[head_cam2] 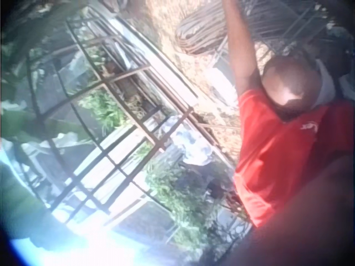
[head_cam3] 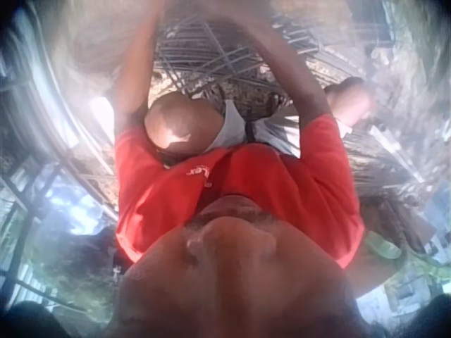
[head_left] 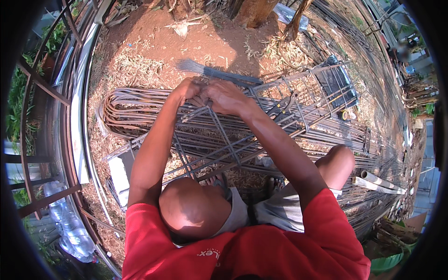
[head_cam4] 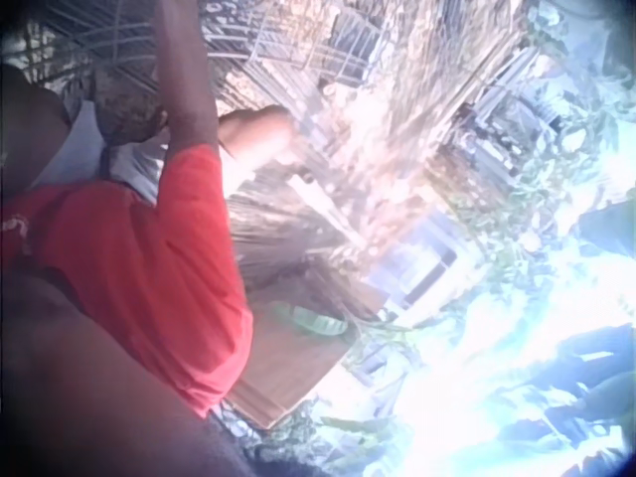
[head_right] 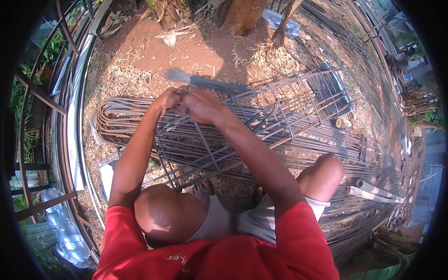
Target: The person assembles a metal frame by hand, bending and twisting metal rods to form a grid structure. They work on the ground, manipulating the rods to create a rectangular frame with crossbars.
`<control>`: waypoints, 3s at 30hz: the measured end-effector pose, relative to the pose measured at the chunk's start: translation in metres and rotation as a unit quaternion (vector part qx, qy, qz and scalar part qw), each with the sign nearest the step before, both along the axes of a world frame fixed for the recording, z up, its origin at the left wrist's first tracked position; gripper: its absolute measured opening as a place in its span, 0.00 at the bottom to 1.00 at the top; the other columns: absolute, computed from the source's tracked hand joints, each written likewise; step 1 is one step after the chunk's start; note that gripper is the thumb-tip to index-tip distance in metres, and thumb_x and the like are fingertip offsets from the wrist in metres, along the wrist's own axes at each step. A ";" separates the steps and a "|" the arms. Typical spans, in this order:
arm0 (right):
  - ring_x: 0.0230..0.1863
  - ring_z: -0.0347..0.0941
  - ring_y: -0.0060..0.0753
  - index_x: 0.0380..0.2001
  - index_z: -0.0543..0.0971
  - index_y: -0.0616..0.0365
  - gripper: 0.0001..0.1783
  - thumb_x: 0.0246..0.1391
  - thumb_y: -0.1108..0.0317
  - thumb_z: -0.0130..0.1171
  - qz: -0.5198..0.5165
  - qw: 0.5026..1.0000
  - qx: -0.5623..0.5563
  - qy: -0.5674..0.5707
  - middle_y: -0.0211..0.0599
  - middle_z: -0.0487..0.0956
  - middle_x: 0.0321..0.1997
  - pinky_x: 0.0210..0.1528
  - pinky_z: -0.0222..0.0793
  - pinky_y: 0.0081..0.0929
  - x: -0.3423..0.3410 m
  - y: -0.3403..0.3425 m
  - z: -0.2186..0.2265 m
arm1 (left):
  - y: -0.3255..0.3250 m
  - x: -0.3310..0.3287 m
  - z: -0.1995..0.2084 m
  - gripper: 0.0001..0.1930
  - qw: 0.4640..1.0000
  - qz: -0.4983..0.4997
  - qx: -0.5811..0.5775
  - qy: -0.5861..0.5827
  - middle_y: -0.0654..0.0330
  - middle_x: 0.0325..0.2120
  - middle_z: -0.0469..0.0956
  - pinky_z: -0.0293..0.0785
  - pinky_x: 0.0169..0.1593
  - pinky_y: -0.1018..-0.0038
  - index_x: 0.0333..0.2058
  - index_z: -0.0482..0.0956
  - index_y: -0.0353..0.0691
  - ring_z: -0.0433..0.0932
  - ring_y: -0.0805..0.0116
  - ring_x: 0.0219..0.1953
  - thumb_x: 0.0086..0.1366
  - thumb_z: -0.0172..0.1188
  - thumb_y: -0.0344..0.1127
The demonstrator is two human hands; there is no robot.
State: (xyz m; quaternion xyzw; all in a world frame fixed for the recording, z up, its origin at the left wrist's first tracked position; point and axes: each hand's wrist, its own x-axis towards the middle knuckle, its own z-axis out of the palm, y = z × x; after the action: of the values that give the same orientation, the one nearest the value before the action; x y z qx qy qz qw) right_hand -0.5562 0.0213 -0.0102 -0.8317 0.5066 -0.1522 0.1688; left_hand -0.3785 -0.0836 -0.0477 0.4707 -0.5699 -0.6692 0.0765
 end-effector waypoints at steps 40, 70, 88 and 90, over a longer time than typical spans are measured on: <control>0.67 0.70 0.54 0.53 0.83 0.52 0.29 0.43 0.76 0.70 -0.178 0.974 0.024 0.135 0.46 0.78 0.60 0.72 0.61 0.65 -0.146 0.134 0.018 | 0.103 0.030 -0.013 0.20 0.914 -0.007 -0.372 -0.160 0.46 0.47 0.90 0.86 0.54 0.56 0.54 0.90 0.45 0.90 0.45 0.46 0.65 0.74 0.43; 0.53 0.87 0.46 0.66 0.69 0.75 0.24 0.76 0.67 0.50 -0.291 0.740 0.308 -0.521 0.60 0.77 0.60 0.47 0.90 0.42 0.003 -0.062 0.012 | 0.102 0.033 -0.026 0.22 0.897 0.006 -0.424 -0.122 0.48 0.31 0.89 0.86 0.48 0.55 0.54 0.91 0.48 0.90 0.49 0.35 0.62 0.71 0.44; 0.40 0.83 0.31 0.52 0.81 0.73 0.20 0.72 0.62 0.62 -0.329 0.759 0.282 -0.486 0.45 0.81 0.47 0.40 0.87 0.34 0.021 -0.072 0.005 | 0.104 0.031 -0.020 0.24 0.901 0.014 -0.411 -0.136 0.46 0.34 0.89 0.85 0.45 0.54 0.54 0.89 0.43 0.89 0.46 0.36 0.60 0.73 0.42; 0.38 0.81 0.29 0.50 0.83 0.69 0.19 0.70 0.61 0.66 -0.304 0.850 0.217 -0.372 0.39 0.81 0.40 0.37 0.83 0.32 0.021 -0.079 0.004 | 0.104 0.031 -0.017 0.25 0.902 0.018 -0.410 -0.132 0.46 0.35 0.90 0.85 0.46 0.54 0.56 0.88 0.44 0.90 0.45 0.37 0.60 0.72 0.41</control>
State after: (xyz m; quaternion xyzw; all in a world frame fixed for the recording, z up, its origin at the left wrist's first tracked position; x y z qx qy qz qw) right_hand -0.5354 -0.0576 -0.0064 -0.4600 0.6534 -0.3802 0.4657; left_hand -0.3475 0.0205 -0.0648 0.4918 -0.7905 -0.3065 0.1984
